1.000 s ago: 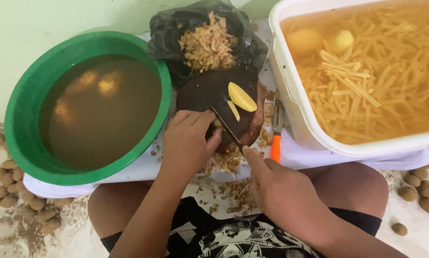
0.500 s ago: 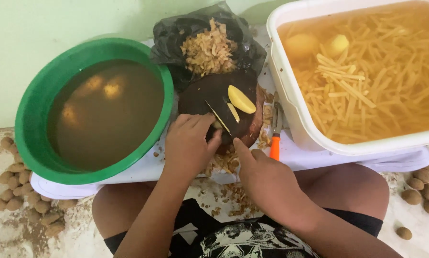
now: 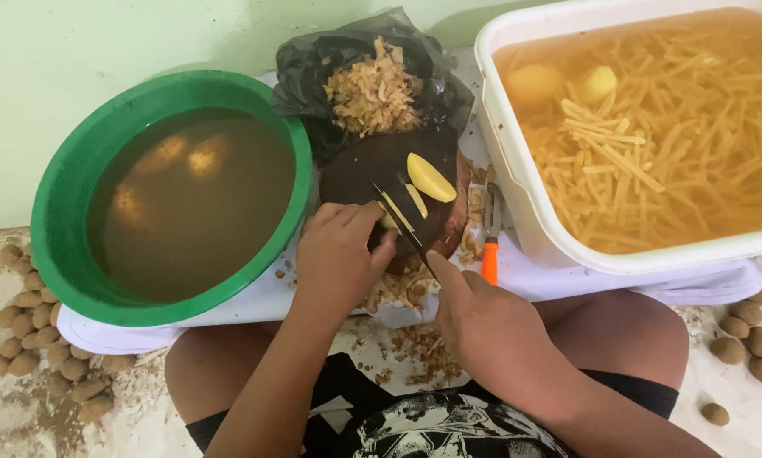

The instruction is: Slicing and dicing peeled potatoes into thin strips for fries using a knife on a cutting board.

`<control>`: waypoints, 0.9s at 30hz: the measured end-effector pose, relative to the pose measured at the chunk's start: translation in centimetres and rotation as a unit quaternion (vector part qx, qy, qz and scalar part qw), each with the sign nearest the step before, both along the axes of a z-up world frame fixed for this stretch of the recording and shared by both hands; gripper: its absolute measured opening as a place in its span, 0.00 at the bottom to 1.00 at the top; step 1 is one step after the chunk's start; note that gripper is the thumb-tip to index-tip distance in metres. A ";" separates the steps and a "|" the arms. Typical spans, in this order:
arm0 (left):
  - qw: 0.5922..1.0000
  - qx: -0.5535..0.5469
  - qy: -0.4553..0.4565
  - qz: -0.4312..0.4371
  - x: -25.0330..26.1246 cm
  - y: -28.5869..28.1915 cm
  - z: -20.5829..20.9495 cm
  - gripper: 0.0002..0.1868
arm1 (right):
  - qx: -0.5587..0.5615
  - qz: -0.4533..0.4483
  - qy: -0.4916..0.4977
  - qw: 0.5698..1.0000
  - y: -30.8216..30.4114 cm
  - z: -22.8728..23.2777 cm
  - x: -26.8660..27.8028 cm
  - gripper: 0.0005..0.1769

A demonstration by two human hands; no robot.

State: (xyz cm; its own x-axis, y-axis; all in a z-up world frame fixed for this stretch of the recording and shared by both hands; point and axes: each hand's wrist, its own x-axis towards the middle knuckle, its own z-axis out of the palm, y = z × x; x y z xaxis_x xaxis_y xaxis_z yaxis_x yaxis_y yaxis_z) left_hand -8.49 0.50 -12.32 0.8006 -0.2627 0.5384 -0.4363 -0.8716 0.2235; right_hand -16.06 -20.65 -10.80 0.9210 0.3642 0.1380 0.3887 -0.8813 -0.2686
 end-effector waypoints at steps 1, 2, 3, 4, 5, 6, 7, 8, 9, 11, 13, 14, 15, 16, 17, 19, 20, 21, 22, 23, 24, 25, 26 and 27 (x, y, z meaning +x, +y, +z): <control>1.000 0.000 -0.001 0.000 0.0 0.0 0.1 0.10 | 0.000 0.000 -0.001 1.000 0.0 0.0 -0.1 0.29; 1.000 -0.003 -0.013 -0.011 0.0 0.1 0.2 0.10 | -0.003 0.001 0.001 1.000 -0.1 0.1 -0.1 0.30; 0.999 -0.007 -0.024 -0.022 0.0 0.1 0.3 0.10 | -0.006 0.001 0.003 1.000 -0.1 0.1 -0.2 0.31; 0.999 -0.007 -0.025 -0.021 0.0 0.1 0.2 0.10 | -0.007 0.001 0.003 1.000 -0.1 0.3 -0.3 0.31; 1.000 -0.005 -0.016 -0.015 0.0 0.1 0.2 0.09 | -0.006 -0.006 0.017 1.000 -0.1 0.5 -0.3 0.32; 1.000 -0.004 -0.007 -0.009 0.0 0.1 0.1 0.09 | -0.005 -0.014 0.032 0.999 -0.1 0.7 -0.4 0.32; 1.000 -0.004 -0.007 -0.008 -0.1 0.1 0.2 0.09 | -0.005 -0.013 0.032 0.999 -0.2 0.8 -0.6 0.32; 1.000 0.003 -0.014 -0.003 -0.1 0.1 0.2 0.08 | -0.005 -0.010 0.021 1.000 -0.2 0.8 -0.7 0.31; 1.000 0.010 -0.021 0.002 -0.1 0.0 0.3 0.08 | -0.005 -0.008 0.011 1.000 -0.3 0.8 -0.8 0.30; 1.000 0.007 -0.018 -0.002 -0.1 0.1 0.3 0.08 | -0.003 -0.005 0.013 1.000 -0.5 1.3 -1.0 0.30; 1.000 0.004 -0.016 -0.006 0.0 0.1 0.3 0.09 | -0.002 -0.002 0.014 1.000 -0.6 1.6 -1.2 0.29; 1.000 0.001 -0.016 -0.006 0.0 0.1 0.3 0.10 | 0.000 0.009 -0.004 1.000 -0.8 1.6 -1.3 0.29; 1.000 -0.002 -0.015 -0.007 -0.1 0.1 0.3 0.11 | 0.001 0.019 -0.021 1.000 -0.9 1.6 -1.4 0.28; 1.000 -0.002 -0.015 -0.007 -0.1 0.1 0.4 0.11 | 0.001 0.019 -0.021 1.000 -0.9 1.6 -1.4 0.28; 1.000 0.002 -0.008 -0.011 -0.1 0.1 0.6 0.10 | 0.006 0.014 -0.008 1.000 -0.9 1.5 -1.5 0.29; 1.000 0.006 0.000 -0.016 -0.2 0.1 0.6 0.10 | 0.011 0.008 0.006 1.000 -0.9 1.8 -1.6 0.31; 1.000 0.008 -0.003 -0.004 -0.2 0.1 0.4 0.10 | 0.013 0.013 0.006 1.000 -0.8 2.0 -1.7 0.29; 1.000 0.009 -0.006 0.006 -0.2 0.1 0.2 0.10 | 0.015 0.019 0.006 1.000 -0.8 2.3 -1.7 0.28; 1.000 0.009 -0.006 0.006 -0.2 0.1 0.3 0.10 | 0.014 0.019 0.006 1.000 -0.8 2.3 -1.7 0.28; 1.000 0.007 -0.009 0.005 -0.2 0.1 0.3 0.10 | 0.012 0.012 0.026 1.000 -0.8 2.4 -1.7 0.29; 1.000 0.006 -0.013 0.003 -0.2 0.1 0.3 0.11 | 0.009 0.006 0.047 0.999 -0.8 2.4 -1.7 0.29; 1.000 0.005 -0.012 0.003 -0.3 0.0 0.4 0.11 | 0.009 0.006 0.048 0.999 -0.9 2.2 -1.8 0.29; 1.000 0.007 -0.015 0.002 -0.3 0.0 0.5 0.10 | -0.001 0.010 0.035 0.999 -0.9 2.1 -1.8 0.31; 1.000 0.008 -0.018 0.001 -0.3 0.0 0.6 0.09 | -0.011 0.015 0.021 1.000 -0.9 1.9 -1.8 0.32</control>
